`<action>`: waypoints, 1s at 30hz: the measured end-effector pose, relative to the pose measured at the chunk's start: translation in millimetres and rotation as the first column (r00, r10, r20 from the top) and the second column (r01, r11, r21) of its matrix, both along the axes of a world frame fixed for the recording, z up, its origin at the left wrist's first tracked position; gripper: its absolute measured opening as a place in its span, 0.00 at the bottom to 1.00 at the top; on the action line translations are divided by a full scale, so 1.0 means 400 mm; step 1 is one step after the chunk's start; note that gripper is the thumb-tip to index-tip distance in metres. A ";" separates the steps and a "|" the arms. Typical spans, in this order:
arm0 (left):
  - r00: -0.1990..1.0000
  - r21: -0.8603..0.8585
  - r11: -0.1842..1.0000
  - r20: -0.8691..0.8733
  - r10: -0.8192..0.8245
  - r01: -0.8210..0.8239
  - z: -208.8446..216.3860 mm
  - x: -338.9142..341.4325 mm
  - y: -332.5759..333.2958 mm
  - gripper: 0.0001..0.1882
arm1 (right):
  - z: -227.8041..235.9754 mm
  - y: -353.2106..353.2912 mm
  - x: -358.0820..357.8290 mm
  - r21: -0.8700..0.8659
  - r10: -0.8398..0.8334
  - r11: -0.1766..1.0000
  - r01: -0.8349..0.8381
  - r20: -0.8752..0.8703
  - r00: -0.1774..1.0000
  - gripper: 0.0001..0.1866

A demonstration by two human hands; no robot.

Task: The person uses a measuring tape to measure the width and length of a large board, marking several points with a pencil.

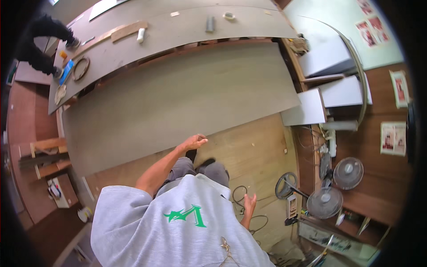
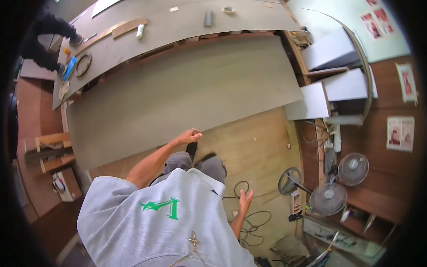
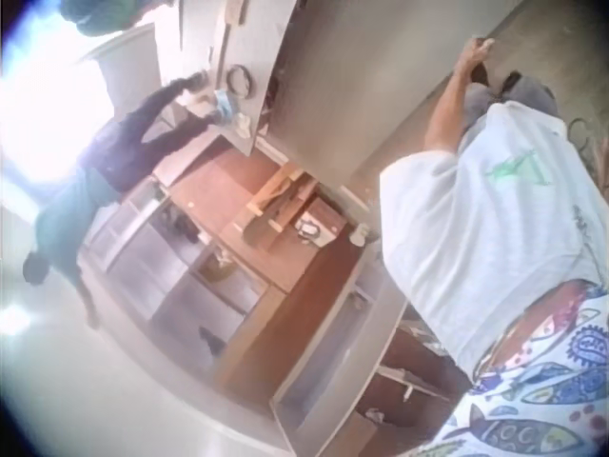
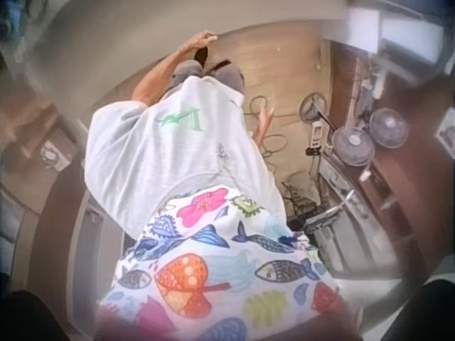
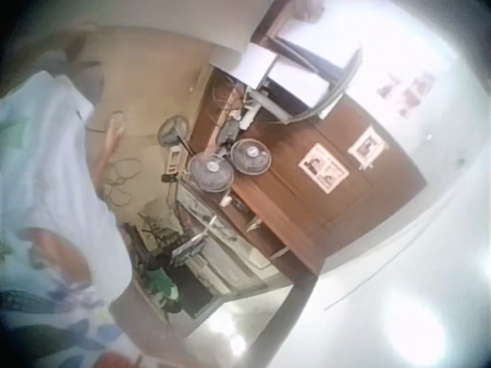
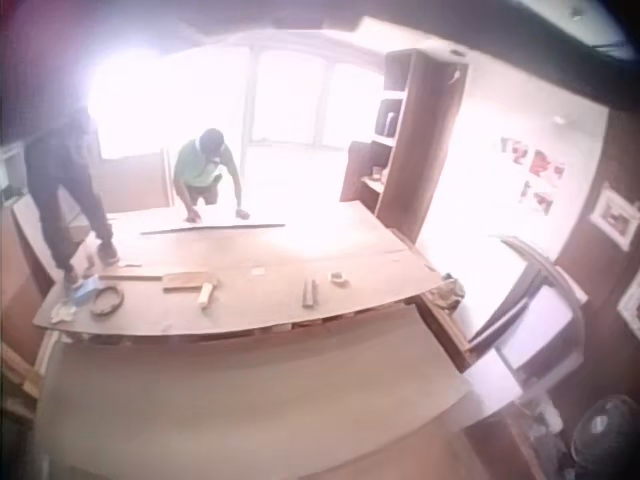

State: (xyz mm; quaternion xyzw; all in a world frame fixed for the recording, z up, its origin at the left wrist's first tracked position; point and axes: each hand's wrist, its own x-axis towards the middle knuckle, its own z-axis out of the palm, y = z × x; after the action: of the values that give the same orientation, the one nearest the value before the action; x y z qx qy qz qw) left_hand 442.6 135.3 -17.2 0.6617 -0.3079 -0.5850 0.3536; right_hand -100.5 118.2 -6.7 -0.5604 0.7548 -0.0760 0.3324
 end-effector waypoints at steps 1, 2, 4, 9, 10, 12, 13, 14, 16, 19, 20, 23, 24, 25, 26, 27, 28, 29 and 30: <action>0.997 0.062 0.996 0.021 0.068 -0.069 -0.031 0.050 0.050 0.33 | 0.013 -0.079 0.094 0.002 0.091 0.996 -0.091 -0.014 0.996 0.46; 0.990 0.120 0.982 0.032 0.140 -0.143 -0.050 0.076 0.082 0.32 | 0.025 -0.168 0.150 0.039 0.157 0.987 -0.155 -0.025 0.987 0.45; 0.956 0.228 0.929 0.070 0.285 -0.293 -0.085 0.121 0.133 0.31 | 0.044 -0.364 0.256 0.112 0.289 0.953 -0.281 -0.067 0.955 0.43; 0.813 0.360 0.730 0.226 0.537 -0.582 -0.202 0.202 0.294 0.31 | -0.088 -0.746 0.648 0.135 0.619 0.781 -0.610 -0.029 0.785 0.38; 0.771 0.351 0.688 0.236 0.592 -0.636 -0.220 0.209 0.284 0.31 | -0.149 -0.827 0.711 0.119 0.673 0.737 -0.665 -0.039 0.739 0.37; 0.688 0.364 0.593 0.244 0.683 -0.718 -0.226 0.212 0.317 0.31 | -0.263 -0.955 0.863 0.123 0.794 0.606 -0.786 -0.024 0.608 0.35; 0.644 0.360 0.552 0.226 0.731 -0.752 -0.226 0.214 0.304 0.30 | -0.320 -1.011 0.938 0.076 0.849 0.527 -0.846 -0.016 0.528 0.33; 0.596 0.358 0.509 0.196 0.779 -0.783 -0.235 0.214 0.287 0.30 | -0.384 -1.062 1.016 0.031 0.898 0.440 -0.897 -0.024 0.439 0.32; 0.583 0.363 0.505 0.142 0.800 -0.783 -0.266 0.234 0.187 0.30 | -0.492 -1.205 1.156 -0.146 0.959 0.222 -0.964 -0.145 0.243 0.30; 0.575 0.383 0.464 0.260 0.776 -0.799 -0.366 0.228 0.229 0.30 | -0.534 -1.080 1.507 -0.109 0.984 0.175 -0.978 0.015 0.175 0.29; 0.577 0.366 0.466 0.304 0.758 -0.806 -0.422 0.238 0.236 0.30 | -0.539 -1.027 1.616 -0.186 0.988 0.150 -0.971 0.061 0.141 0.28; 0.479 0.170 0.470 0.548 0.686 -0.866 -0.585 0.345 0.209 0.27 | -0.584 -0.893 1.858 -0.208 0.984 0.157 -0.965 0.115 0.135 0.28; 0.427 0.099 0.473 0.618 0.660 -0.876 -0.632 0.395 0.154 0.25 | -0.622 -0.884 1.899 -0.243 0.993 0.118 -0.963 0.058 0.106 0.28; 0.343 0.008 0.441 0.642 0.685 -0.897 -0.671 0.443 0.120 0.24 | -0.659 -0.860 1.932 -0.282 0.997 0.078 -0.956 0.017 0.076 0.28; 0.245 -0.091 0.404 0.668 0.702 -0.910 -0.707 0.511 0.103 0.22 | -0.688 -0.823 1.977 -0.282 0.999 0.043 -0.958 0.003 0.044 0.28; 0.178 -0.169 0.403 0.700 0.691 -0.900 -0.739 0.574 0.100 0.21 | -0.716 -0.781 2.012 -0.277 1.000 0.010 -0.961 -0.006 0.012 0.28; 0.112 -0.243 0.401 0.721 0.683 -0.883 -0.768 0.632 0.098 0.20 | -0.742 -0.746 2.043 -0.316 0.998 -0.031 -0.948 -0.055 -0.014 0.29; 0.088 -0.252 0.388 0.732 0.676 -0.886 -0.787 0.689 0.099 0.20 | -0.767 -0.716 2.074 -0.350 0.993 -0.077 -0.934 -0.107 -0.042 0.29; 0.063 -0.265 0.374 0.738 0.672 -0.888 -0.802 0.750 0.101 0.21 | -0.791 -0.695 2.107 -0.383 0.984 -0.128 -0.915 -0.164 -0.069 0.29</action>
State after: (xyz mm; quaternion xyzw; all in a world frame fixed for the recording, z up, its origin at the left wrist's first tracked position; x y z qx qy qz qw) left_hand 742.7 175.7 -338.0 0.9314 0.0683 0.0078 0.3575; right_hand 742.5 -159.7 -323.2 -0.9719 0.0427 -0.0049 0.2315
